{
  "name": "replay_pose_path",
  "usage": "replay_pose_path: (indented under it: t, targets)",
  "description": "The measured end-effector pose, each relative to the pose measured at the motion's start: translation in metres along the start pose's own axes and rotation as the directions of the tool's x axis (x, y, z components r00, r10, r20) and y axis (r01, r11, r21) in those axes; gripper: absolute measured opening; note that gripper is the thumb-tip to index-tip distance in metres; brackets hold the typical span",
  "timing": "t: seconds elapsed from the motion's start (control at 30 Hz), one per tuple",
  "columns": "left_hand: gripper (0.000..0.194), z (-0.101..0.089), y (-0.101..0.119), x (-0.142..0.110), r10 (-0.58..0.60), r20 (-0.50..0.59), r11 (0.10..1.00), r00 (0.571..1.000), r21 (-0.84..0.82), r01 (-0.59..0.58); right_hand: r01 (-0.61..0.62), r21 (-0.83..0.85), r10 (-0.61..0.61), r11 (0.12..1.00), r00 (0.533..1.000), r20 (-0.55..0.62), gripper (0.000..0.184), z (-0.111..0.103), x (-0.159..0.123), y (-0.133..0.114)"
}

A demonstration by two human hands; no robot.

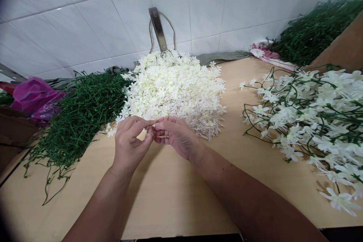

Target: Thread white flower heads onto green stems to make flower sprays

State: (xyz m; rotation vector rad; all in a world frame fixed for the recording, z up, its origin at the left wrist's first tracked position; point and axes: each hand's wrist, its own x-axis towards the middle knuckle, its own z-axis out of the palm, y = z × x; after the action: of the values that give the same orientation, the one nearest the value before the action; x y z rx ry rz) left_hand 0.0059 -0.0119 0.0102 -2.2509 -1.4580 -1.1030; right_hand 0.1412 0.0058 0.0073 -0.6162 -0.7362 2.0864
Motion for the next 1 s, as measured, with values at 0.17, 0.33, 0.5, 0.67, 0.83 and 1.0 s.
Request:
replay_pose_path:
  t: [0.17,0.33,0.5,0.67,0.83,1.0]
  targets:
    - [0.014,-0.0005,0.0009,0.0003,0.002,-0.006,1.0,1.0,0.01,-0.002,0.008,0.011,-0.008,1.0,1.0,0.021,0.009,-0.0007,0.0011,0.0006]
    - [0.015,-0.0009,0.0012,0.0005,0.004,-0.006,1.0,1.0,0.02,-0.004,0.003,0.002,-0.003,1.0,1.0,0.024,0.007,-0.0013,0.0005,0.0008]
    - [0.014,-0.0012,0.0015,0.0005,0.001,0.007,1.0,1.0,0.03,-0.001,0.006,0.005,-0.006,1.0,1.0,0.029,0.008,-0.002,0.001,0.0017]
    - [0.015,-0.0011,0.0018,0.0003,-0.034,0.01,0.999,0.999,0.003,0.034,0.006,0.007,-0.006,1.0,1.0,0.004,0.011,-0.0004,0.0008,0.0008]
    - [0.015,-0.0015,0.0022,0.0004,-0.087,0.014,0.995,0.996,-0.043,0.087,0.03,-0.013,-0.029,0.999,0.999,0.024,0.012,0.0022,-0.0001,0.0]
    - [0.011,-0.0016,0.0022,0.0008,-0.14,0.014,0.987,0.99,-0.083,0.141,0.031,0.002,-0.031,1.0,0.999,0.013,0.017,0.0022,-0.0003,0.0008]
